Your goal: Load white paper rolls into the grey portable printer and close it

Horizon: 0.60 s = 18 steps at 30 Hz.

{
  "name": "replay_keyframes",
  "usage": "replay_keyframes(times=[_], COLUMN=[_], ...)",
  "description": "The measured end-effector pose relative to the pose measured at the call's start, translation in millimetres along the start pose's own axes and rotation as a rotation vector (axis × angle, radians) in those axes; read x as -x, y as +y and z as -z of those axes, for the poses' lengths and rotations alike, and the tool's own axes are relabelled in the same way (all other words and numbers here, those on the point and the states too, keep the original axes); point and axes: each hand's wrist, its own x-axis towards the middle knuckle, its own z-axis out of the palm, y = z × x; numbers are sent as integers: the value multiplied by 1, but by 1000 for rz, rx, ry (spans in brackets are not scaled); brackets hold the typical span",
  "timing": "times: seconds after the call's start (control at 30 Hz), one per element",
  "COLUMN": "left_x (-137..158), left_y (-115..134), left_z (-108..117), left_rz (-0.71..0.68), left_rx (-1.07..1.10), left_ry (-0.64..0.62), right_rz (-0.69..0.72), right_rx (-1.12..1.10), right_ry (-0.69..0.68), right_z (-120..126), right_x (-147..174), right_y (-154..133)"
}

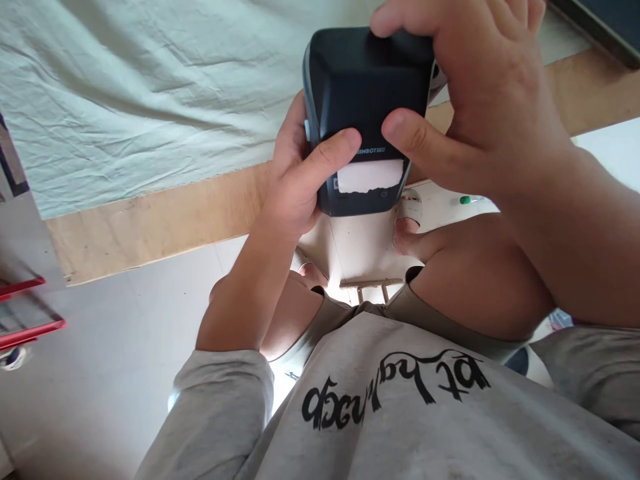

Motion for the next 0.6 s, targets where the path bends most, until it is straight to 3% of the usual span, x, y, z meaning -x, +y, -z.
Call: replay_keyframes(times=[0.3, 0.6], left_x=[2, 0], left_y=[-1, 1], left_z=[0, -5], left_rz=[-21, -5], left_rx=[-48, -3], left_ry=[32, 65], right_rz=[-13, -24], right_rx=[-133, -82], right_ry=[-86, -58], right_z=[0, -3], right_x=[0, -2], right_y=[5, 4])
